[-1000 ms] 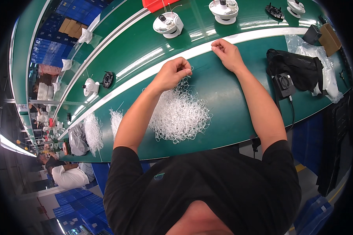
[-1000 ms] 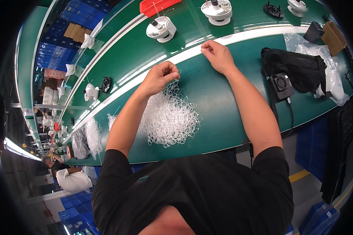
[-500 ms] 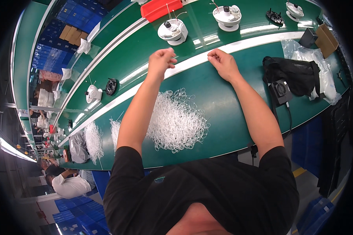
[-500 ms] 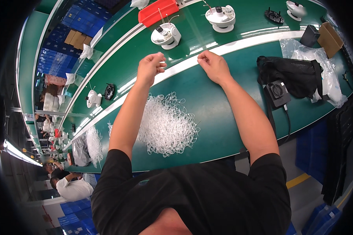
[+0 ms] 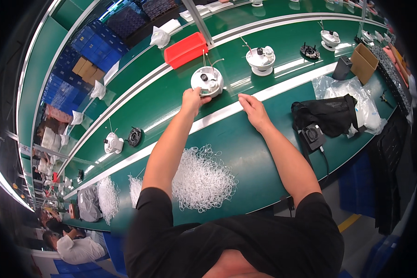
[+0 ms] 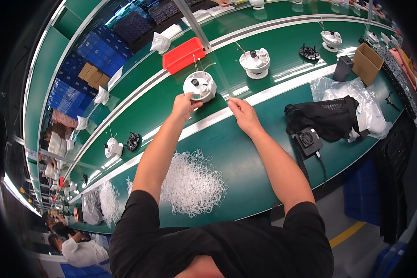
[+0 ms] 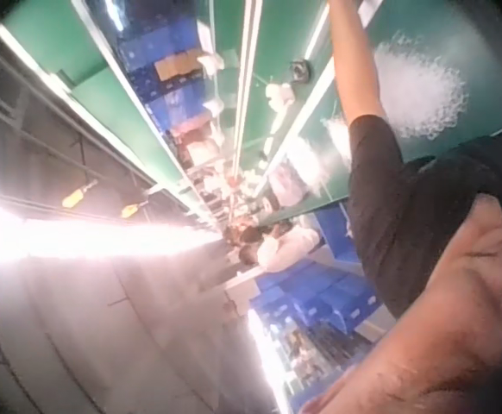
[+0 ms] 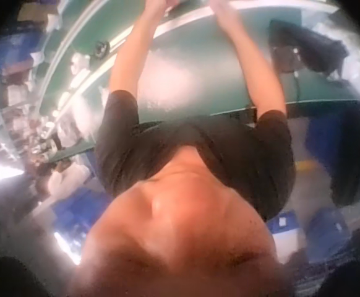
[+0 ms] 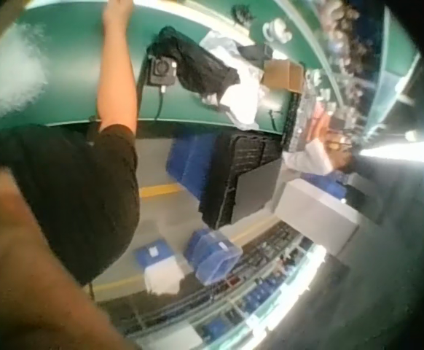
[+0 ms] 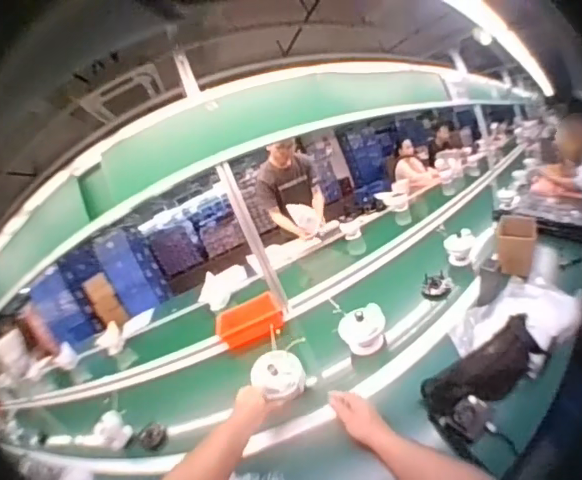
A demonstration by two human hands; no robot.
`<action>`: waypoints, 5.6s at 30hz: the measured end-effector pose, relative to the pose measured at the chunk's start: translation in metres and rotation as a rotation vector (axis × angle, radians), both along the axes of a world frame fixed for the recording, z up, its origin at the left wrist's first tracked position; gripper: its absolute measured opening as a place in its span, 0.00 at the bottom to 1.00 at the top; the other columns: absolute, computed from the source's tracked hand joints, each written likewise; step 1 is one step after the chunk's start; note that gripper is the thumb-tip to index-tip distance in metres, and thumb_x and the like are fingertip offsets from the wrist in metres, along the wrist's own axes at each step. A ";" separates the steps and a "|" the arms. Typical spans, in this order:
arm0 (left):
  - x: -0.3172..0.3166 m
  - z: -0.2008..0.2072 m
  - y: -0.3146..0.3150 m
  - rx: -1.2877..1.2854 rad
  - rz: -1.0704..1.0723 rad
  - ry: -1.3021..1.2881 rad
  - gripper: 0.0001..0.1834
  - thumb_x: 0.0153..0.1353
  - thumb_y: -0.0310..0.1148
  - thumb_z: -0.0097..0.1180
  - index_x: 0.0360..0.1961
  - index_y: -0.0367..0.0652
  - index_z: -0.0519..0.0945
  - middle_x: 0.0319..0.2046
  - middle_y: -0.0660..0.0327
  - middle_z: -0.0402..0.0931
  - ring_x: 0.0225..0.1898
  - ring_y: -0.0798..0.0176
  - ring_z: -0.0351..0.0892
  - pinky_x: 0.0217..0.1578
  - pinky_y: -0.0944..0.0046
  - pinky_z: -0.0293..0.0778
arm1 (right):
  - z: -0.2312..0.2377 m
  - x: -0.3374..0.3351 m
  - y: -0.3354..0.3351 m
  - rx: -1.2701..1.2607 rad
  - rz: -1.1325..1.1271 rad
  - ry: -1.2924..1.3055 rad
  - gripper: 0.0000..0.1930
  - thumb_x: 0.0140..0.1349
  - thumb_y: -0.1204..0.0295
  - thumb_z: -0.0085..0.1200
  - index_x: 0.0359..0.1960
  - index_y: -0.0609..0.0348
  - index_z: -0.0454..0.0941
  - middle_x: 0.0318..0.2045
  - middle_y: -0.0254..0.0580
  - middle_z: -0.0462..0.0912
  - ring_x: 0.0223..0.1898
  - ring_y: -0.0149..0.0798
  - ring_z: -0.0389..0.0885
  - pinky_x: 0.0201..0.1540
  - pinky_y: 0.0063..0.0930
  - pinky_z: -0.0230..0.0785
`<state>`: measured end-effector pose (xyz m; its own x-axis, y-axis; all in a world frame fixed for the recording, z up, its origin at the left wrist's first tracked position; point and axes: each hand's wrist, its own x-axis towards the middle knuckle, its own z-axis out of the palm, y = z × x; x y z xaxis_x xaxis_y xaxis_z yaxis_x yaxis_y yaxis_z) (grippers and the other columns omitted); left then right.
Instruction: The person assembles small white electronic devices on a green assembly line. They pick up white zip ties from a pile, thread them through the devices, and secure them by hand. The person then places the assembled units onto the moving conveyor belt.
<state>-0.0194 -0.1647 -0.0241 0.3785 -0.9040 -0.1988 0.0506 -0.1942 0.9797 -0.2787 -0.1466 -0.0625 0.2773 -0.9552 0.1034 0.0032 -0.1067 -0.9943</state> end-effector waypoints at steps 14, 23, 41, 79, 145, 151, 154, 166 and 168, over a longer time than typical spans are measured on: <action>-0.076 0.025 0.144 0.243 -0.391 -0.156 0.20 0.73 0.40 0.47 0.46 0.29 0.77 0.38 0.53 0.82 0.30 0.61 0.83 0.29 0.64 0.83 | 0.045 -0.025 0.015 -0.004 0.389 -0.063 0.13 0.67 0.66 0.58 0.45 0.64 0.85 0.40 0.36 0.86 0.44 0.27 0.79 0.50 0.23 0.70; -0.061 0.025 0.144 0.029 -0.329 -0.379 0.17 0.67 0.37 0.59 0.43 0.30 0.79 0.35 0.57 0.81 0.30 0.68 0.80 0.29 0.69 0.79 | 0.054 -0.019 0.022 -0.031 0.277 -0.090 0.11 0.68 0.67 0.55 0.43 0.59 0.86 0.31 0.30 0.83 0.35 0.23 0.76 0.38 0.20 0.67; -0.085 0.049 0.109 -0.275 -0.289 0.156 0.12 0.70 0.29 0.55 0.49 0.32 0.77 0.34 0.55 0.83 0.30 0.67 0.83 0.30 0.68 0.82 | 0.071 -0.021 0.034 -0.250 0.322 0.202 0.12 0.70 0.66 0.49 0.42 0.62 0.80 0.31 0.43 0.85 0.34 0.36 0.84 0.39 0.31 0.73; -0.086 0.041 0.107 -0.281 -0.279 0.440 0.10 0.72 0.34 0.53 0.45 0.38 0.79 0.27 0.64 0.79 0.22 0.73 0.73 0.23 0.73 0.67 | 0.060 -0.016 0.033 -0.312 0.290 0.188 0.11 0.69 0.67 0.50 0.42 0.61 0.80 0.31 0.45 0.85 0.34 0.39 0.85 0.37 0.32 0.74; -0.083 0.027 0.113 -0.383 -0.230 -1.244 0.07 0.57 0.30 0.63 0.33 0.38 0.79 0.34 0.51 0.76 0.36 0.47 0.78 0.39 0.51 0.74 | 0.070 -0.021 0.026 -0.645 0.309 0.684 0.09 0.59 0.67 0.62 0.37 0.57 0.83 0.33 0.46 0.80 0.42 0.47 0.78 0.45 0.39 0.70; -0.060 0.022 0.114 -0.041 -0.390 -0.721 0.16 0.64 0.39 0.62 0.40 0.35 0.78 0.35 0.57 0.78 0.26 0.63 0.78 0.26 0.62 0.76 | 0.019 -0.020 -0.008 -0.144 0.210 -0.357 0.18 0.68 0.57 0.52 0.44 0.60 0.81 0.33 0.36 0.79 0.32 0.31 0.74 0.41 0.26 0.71; -0.053 0.024 0.115 0.157 -0.587 -0.369 0.17 0.69 0.39 0.56 0.43 0.32 0.78 0.32 0.58 0.81 0.26 0.66 0.80 0.21 0.66 0.78 | -0.010 -0.025 -0.022 0.048 -0.116 -0.306 0.23 0.72 0.53 0.45 0.47 0.62 0.79 0.33 0.34 0.77 0.29 0.26 0.71 0.40 0.23 0.72; -0.074 0.005 -0.019 0.021 -0.028 0.152 0.19 0.71 0.32 0.50 0.49 0.20 0.67 0.44 0.40 0.76 0.40 0.49 0.84 0.38 0.60 0.88 | -0.014 -0.016 -0.028 -0.097 -0.186 -0.145 0.16 0.71 0.59 0.53 0.45 0.61 0.79 0.27 0.32 0.79 0.26 0.23 0.71 0.31 0.21 0.66; -0.073 -0.004 -0.019 -0.040 -0.002 0.191 0.20 0.71 0.32 0.51 0.48 0.19 0.68 0.42 0.40 0.77 0.38 0.49 0.85 0.36 0.62 0.88 | -0.017 -0.014 -0.025 -0.098 -0.160 -0.164 0.15 0.71 0.60 0.54 0.44 0.61 0.79 0.27 0.31 0.78 0.26 0.23 0.71 0.30 0.20 0.66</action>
<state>-0.0923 -0.1840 -0.0279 0.3358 -0.9132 -0.2309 0.2362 -0.1557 0.9592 -0.2932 -0.1718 -0.0798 0.0953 -0.9688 0.2289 0.1392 -0.2147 -0.9667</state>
